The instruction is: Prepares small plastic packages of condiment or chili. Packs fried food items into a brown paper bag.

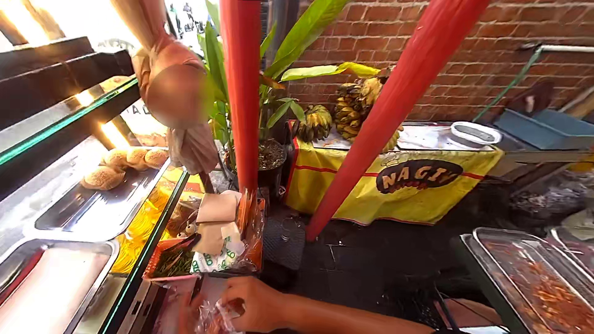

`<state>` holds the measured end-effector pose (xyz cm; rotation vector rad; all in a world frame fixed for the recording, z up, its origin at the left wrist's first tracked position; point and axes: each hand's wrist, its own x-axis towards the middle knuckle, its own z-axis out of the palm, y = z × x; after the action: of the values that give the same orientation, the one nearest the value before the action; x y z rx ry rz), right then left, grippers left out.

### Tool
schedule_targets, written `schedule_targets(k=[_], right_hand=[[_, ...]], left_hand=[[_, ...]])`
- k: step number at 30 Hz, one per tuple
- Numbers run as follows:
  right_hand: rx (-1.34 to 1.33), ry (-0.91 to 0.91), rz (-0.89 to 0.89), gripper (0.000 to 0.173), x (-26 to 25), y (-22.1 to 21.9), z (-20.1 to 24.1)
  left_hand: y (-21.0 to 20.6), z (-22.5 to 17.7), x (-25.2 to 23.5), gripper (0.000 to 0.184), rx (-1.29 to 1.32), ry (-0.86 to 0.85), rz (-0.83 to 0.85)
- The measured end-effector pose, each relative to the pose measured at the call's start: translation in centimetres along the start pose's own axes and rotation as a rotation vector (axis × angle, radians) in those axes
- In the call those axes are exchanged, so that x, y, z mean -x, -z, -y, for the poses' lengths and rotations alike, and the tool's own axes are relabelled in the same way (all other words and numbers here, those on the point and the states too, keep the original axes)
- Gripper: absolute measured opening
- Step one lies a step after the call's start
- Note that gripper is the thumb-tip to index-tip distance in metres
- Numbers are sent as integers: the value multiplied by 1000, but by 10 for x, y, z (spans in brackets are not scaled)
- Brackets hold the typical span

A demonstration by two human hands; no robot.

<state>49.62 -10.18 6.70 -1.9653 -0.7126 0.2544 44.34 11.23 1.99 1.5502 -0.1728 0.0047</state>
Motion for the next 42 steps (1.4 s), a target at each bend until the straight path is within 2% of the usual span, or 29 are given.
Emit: schedule_targets(k=[3,5,10,14,19,21,24,27,28,30,32,34,37,39,41,42], right_hand=[[-145,-25,92,34,-2,19,11],[-197,-33,135,34,-8,27,8],[-310,47,234,37,-22,27,-9],[-414,93,320,37,-43,26,-20],[-355,144,456,34,-67,33,-25],[-403,195,471,29,-74,33,-25],[-481,298,345,28,-78,29,-23],[-212,526,-5,24,-84,32,-21],[-100,627,-50,22,-87,34,-21],[116,724,35,21,-88,38,-19],[259,647,185,25,-87,38,-17],[339,539,377,26,-90,37,-14],[226,338,807,37,-109,37,-14],[58,313,992,41,-127,37,-25],[-98,260,986,36,-149,44,-37],[-84,223,886,32,-165,49,-42]], left_hand=[[-20,-1,-3,25,489,175,-1],[-32,-2,-5,14,652,271,-20],[-50,3,-12,21,832,294,24],[-51,2,-24,16,913,216,30],[-56,3,-25,15,953,183,-108],[-60,0,-23,23,1031,169,-149],[-64,-10,-23,34,1138,158,-216],[-62,-7,-28,33,1055,144,-393],[-59,-4,-30,36,986,134,-432],[-52,-1,-32,42,844,130,-480],[-48,1,-36,34,701,106,-524],[-45,3,-38,35,557,94,-553],[-44,10,-39,54,501,118,-561],[-47,24,-36,53,610,142,-640],[-50,40,-33,46,704,157,-750],[-49,46,-33,45,722,148,-780]])
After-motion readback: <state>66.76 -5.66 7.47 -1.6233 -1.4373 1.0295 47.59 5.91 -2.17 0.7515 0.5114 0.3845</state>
